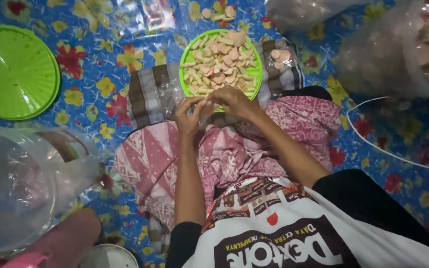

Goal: Sorting and inspecting sliced food items on a plate while sitting on the floor

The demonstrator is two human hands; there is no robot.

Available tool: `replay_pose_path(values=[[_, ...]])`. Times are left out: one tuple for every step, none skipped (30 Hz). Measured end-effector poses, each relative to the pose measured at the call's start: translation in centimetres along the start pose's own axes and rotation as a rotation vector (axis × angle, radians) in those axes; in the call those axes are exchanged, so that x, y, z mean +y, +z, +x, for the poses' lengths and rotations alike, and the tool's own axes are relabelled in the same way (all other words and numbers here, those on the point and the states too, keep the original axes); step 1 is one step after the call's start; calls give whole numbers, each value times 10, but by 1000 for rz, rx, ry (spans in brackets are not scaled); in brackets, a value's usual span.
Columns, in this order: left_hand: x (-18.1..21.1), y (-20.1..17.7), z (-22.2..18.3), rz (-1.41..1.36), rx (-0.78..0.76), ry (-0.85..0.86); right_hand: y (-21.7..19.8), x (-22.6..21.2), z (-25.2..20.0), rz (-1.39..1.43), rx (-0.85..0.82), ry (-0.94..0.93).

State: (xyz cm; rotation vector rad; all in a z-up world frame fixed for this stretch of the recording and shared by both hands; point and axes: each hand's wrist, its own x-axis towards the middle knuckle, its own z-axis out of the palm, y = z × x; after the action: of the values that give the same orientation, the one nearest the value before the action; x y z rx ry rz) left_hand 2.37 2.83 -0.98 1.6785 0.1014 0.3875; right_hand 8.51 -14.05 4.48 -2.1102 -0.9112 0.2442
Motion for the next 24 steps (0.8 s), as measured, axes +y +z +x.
replay_pose_path(values=[[-5,0,0,-12,3,-24,7,7,0,-1,20,8],[-4,0,1,-10,4,-28,11,13,0,2,17,10],[-3,0,2,-63,25,-57,15,18,-1,31,73,25],[-2,1,2,-116,45,-86,18,24,-1,60,128,41],[-2,1,2,-115,45,-90,17,20,0,62,126,44],[-3,1,2,-114,45,-97,16,17,1,55,122,29],[-3,1,2,-113,44,-102,14,14,2,47,120,12],[2,1,3,-113,44,-103,18,17,3,48,120,13],[6,1,4,-102,39,-98,21,20,3,0,112,6],[11,1,4,-90,34,-92,25,23,4,-49,104,-2],[11,1,4,-89,34,-93,27,25,3,-47,104,-2],[11,0,4,-80,35,-89,28,27,2,-62,113,20],[11,0,3,-72,35,-84,30,29,1,-77,121,42],[12,0,3,-71,33,-85,33,30,-1,-76,122,43],[13,0,4,-77,40,-74,34,33,-3,-94,120,55],[15,0,4,-82,47,-64,35,35,-4,-112,118,67],[13,0,4,-83,46,-61,36,36,-6,-114,120,66],[12,-1,3,-65,52,-52,37,37,-8,-132,119,76],[10,-1,2,-46,59,-42,38,38,-10,-149,119,84],[11,-2,1,-48,59,-38,36,35,-12,-152,121,82],[12,-3,1,-66,65,-51,34,31,-15,-156,127,87],[13,-3,0,-84,71,-63,32,28,-17,-159,132,91],[24,-3,-1,-85,69,-59,33,29,-19,-162,137,90],[35,-3,-3,-98,73,-70,33,31,-22,-173,142,89]])
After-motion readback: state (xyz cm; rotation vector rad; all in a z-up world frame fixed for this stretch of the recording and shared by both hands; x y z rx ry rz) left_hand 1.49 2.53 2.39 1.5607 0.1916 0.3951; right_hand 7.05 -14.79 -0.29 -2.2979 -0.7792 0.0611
